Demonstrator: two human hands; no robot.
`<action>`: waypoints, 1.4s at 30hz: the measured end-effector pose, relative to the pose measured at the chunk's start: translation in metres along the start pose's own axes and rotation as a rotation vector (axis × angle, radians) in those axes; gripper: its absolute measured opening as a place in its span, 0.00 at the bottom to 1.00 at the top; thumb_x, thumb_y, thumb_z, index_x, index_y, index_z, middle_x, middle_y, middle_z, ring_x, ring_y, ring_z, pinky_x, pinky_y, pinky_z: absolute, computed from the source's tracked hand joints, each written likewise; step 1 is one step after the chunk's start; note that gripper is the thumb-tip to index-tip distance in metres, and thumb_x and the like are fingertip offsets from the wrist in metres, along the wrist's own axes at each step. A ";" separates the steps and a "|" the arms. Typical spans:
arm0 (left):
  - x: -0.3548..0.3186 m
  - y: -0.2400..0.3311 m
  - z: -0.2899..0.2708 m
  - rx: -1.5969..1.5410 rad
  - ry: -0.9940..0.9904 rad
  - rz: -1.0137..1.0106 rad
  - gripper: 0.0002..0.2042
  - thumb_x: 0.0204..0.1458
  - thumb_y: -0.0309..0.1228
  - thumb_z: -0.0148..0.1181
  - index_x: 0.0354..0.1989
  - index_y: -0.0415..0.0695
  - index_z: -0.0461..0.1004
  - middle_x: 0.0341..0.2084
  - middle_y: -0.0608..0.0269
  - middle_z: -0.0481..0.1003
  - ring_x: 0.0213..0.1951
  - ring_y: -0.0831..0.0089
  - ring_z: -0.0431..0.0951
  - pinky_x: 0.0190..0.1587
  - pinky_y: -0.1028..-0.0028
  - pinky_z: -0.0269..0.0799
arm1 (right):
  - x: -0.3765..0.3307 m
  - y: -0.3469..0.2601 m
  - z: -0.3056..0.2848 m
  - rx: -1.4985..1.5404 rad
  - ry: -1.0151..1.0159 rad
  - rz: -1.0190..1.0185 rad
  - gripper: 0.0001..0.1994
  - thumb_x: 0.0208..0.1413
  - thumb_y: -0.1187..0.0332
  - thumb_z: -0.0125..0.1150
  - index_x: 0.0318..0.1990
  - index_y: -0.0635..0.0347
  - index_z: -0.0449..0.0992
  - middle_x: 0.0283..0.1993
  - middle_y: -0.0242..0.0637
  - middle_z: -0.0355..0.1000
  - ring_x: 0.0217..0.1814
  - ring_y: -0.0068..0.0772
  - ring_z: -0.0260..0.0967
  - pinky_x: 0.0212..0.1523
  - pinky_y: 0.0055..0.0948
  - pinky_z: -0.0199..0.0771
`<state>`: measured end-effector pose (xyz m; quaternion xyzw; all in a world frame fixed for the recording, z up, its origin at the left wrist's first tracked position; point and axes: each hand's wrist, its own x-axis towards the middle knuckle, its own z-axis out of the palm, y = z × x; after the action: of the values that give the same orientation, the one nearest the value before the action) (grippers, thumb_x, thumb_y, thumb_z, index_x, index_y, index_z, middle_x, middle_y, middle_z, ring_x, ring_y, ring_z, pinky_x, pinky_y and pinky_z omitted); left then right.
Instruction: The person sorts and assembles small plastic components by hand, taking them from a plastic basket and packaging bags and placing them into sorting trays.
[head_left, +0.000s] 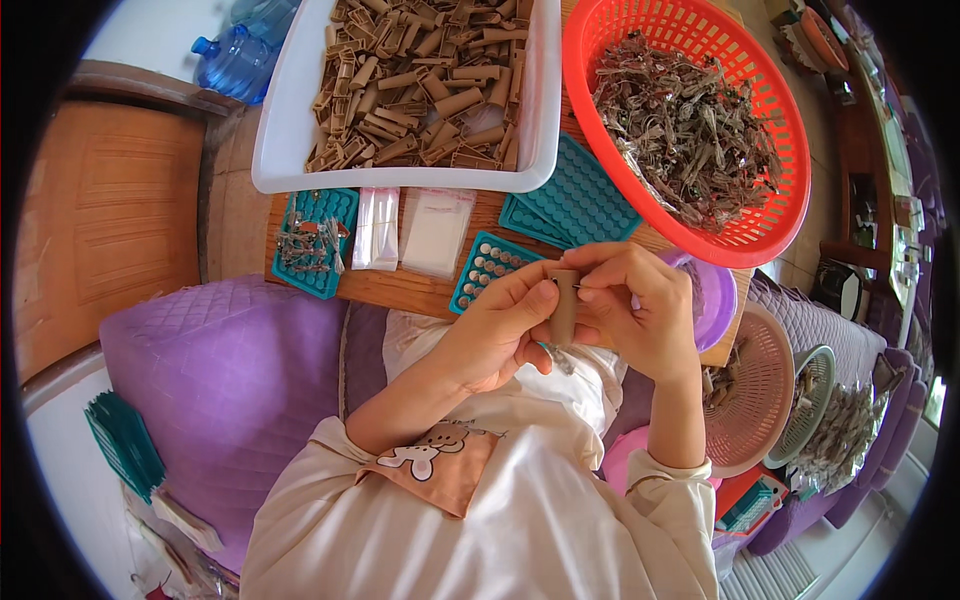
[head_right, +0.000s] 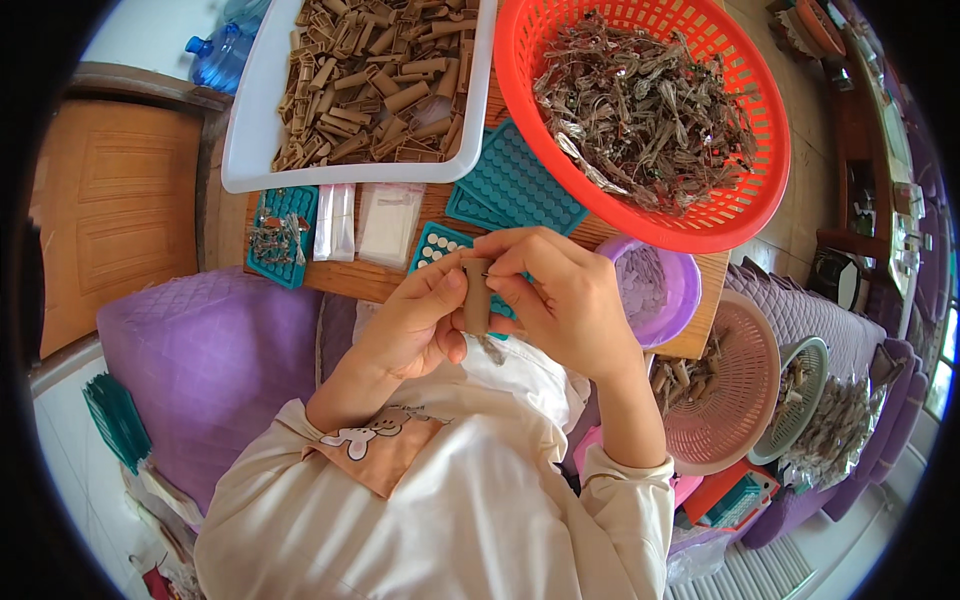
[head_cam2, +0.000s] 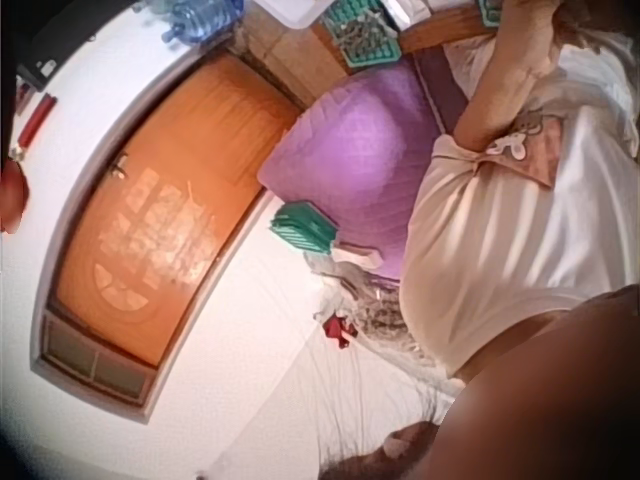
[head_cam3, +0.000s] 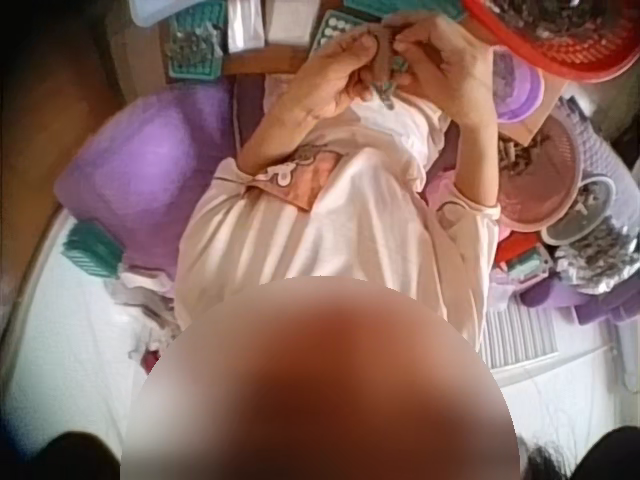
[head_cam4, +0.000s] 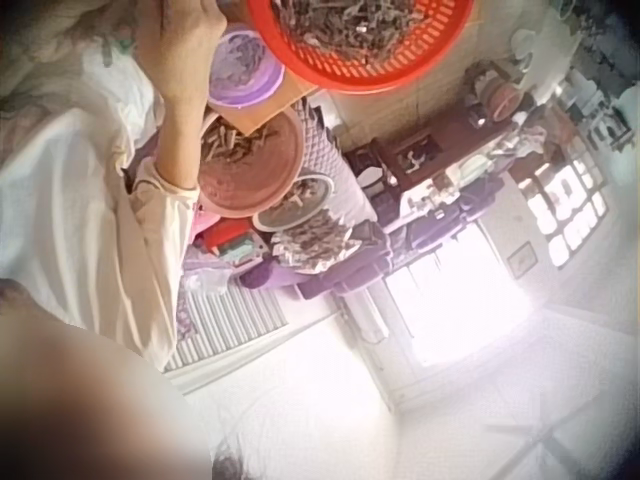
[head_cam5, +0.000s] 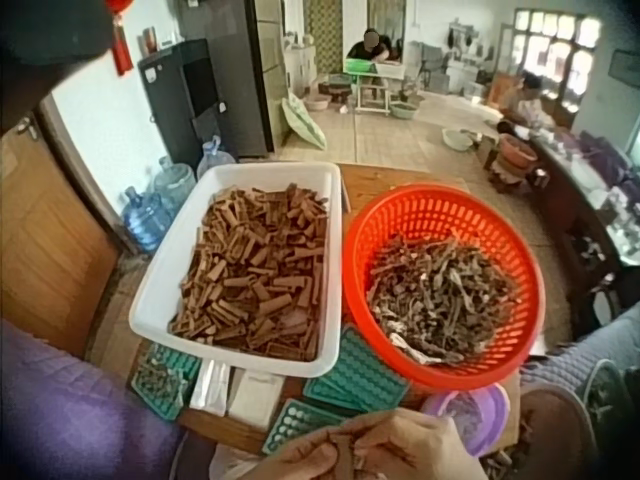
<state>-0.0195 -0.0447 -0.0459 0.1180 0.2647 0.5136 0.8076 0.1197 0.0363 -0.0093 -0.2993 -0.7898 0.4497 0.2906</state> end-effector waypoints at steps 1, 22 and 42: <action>0.000 -0.001 -0.001 0.013 0.014 0.002 0.18 0.52 0.44 0.44 0.43 0.43 0.60 0.21 0.69 0.69 0.26 0.87 0.72 0.14 0.90 0.64 | 0.000 0.000 0.001 0.000 -0.003 -0.002 0.04 0.40 0.81 0.55 0.24 0.65 0.67 0.34 0.39 0.71 0.26 0.28 0.69 0.21 0.23 0.69; -0.001 -0.004 0.010 0.225 -0.023 -0.132 0.14 0.55 0.37 0.41 0.43 0.39 0.61 0.20 0.67 0.65 0.25 0.80 0.73 0.14 0.88 0.59 | -0.029 0.003 -0.009 -0.059 -0.100 0.075 0.06 0.37 0.82 0.56 0.23 0.63 0.66 0.35 0.41 0.71 0.28 0.32 0.70 0.26 0.23 0.70; 0.105 0.205 -0.068 2.158 0.689 0.408 0.10 0.48 0.31 0.49 0.35 0.39 0.66 0.26 0.54 0.73 0.27 0.63 0.74 0.31 0.70 0.68 | -0.210 0.041 -0.176 -0.504 0.804 0.781 0.13 0.47 0.69 0.55 0.39 0.65 0.67 0.32 0.33 0.68 0.25 0.17 0.61 0.25 0.17 0.64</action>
<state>-0.1798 0.1344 -0.0399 0.6418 0.7494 0.1457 0.0729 0.3937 -0.0062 -0.0108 -0.7722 -0.5323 0.1744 0.2998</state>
